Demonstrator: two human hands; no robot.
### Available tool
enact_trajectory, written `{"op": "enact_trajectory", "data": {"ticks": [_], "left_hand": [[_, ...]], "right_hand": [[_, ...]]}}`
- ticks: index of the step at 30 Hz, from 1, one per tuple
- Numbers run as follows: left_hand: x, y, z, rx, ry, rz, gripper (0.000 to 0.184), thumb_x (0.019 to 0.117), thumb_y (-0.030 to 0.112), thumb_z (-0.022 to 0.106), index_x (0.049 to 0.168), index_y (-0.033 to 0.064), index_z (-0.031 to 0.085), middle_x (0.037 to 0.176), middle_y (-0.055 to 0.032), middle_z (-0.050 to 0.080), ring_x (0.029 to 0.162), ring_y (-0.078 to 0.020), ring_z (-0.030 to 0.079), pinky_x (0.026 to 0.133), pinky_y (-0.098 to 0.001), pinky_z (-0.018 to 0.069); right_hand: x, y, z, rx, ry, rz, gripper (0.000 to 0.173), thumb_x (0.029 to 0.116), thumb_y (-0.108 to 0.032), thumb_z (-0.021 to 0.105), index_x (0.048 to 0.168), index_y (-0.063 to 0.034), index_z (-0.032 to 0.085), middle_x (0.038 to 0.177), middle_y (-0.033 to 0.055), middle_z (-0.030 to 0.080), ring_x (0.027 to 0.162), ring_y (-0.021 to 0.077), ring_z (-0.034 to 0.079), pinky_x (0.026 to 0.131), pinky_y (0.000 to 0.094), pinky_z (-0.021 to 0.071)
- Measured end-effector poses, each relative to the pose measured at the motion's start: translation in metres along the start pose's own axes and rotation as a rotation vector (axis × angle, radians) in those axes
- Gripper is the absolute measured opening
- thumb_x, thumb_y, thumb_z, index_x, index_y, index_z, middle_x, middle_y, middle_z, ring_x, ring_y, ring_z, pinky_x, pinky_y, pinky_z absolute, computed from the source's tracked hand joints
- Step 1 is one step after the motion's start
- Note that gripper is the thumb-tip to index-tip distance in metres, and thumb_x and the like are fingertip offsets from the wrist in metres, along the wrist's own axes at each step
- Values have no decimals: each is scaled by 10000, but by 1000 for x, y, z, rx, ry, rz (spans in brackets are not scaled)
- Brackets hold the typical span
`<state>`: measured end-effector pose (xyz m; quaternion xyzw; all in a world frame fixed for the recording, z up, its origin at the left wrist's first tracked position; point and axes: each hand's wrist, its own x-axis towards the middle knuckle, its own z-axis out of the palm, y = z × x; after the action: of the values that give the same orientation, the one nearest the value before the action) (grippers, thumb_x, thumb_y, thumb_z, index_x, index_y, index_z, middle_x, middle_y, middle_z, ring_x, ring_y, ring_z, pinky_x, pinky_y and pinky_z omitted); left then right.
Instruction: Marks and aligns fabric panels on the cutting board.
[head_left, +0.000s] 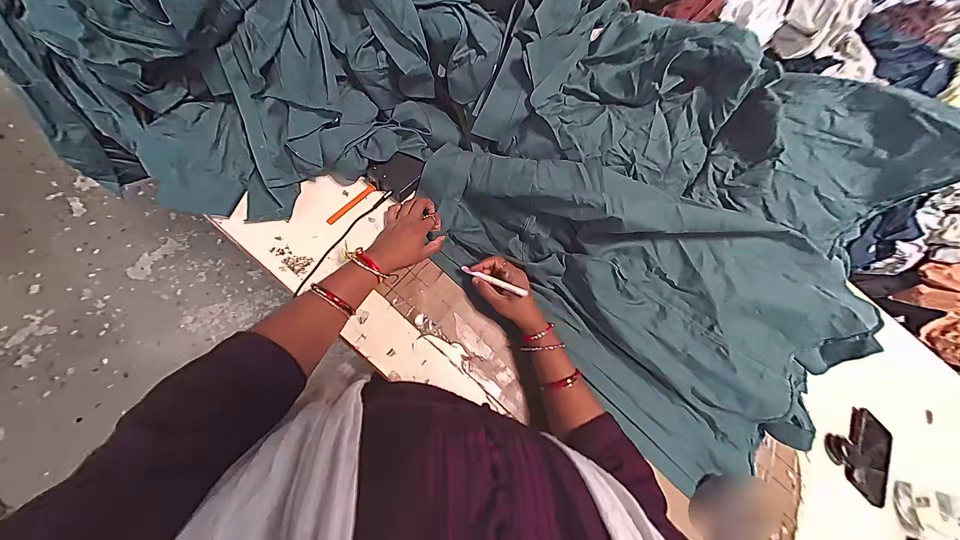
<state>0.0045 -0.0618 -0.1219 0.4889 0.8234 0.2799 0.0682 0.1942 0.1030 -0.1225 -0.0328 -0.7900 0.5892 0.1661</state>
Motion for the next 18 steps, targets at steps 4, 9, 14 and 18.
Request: {"op": "enact_trajectory", "data": {"ticks": [4, 9, 14, 18], "left_hand": [[2, -4, 1, 3, 1, 20, 303, 963, 244, 658, 1022, -52, 678, 1335, -309, 549, 1307, -519, 480, 1026, -714, 321], [2, -5, 1, 18, 4, 32, 307, 957, 238, 655, 1021, -61, 678, 1321, -318, 551, 1299, -536, 480, 1008, -727, 330], [2, -1, 0, 10, -14, 20, 301, 964, 219, 649, 1031, -74, 675, 1340, -327, 538, 1319, -541, 461, 1025, -731, 313], [2, -3, -1, 6, 4, 27, 302, 961, 222, 658, 1018, -74, 674, 1330, -327, 543, 1293, -542, 483, 1019, -729, 321]], "right_hand": [[4, 6, 8, -114, 76, -91, 118, 850, -49, 622, 901, 52, 653, 779, 4, 671, 638, -61, 537, 601, 139, 459], [3, 5, 13, -282, 55, -152, 150, 869, -56, 612, 899, 81, 664, 765, 116, 679, 646, 81, 609, 624, 238, 506], [2, -5, 24, -526, 131, -167, 206, 902, -97, 645, 790, 75, 651, 714, 184, 649, 700, 294, 670, 694, 404, 543], [6, -1, 23, -502, 298, -95, 166, 898, -71, 629, 805, 66, 620, 685, 122, 607, 622, 165, 589, 632, 304, 499]]}}
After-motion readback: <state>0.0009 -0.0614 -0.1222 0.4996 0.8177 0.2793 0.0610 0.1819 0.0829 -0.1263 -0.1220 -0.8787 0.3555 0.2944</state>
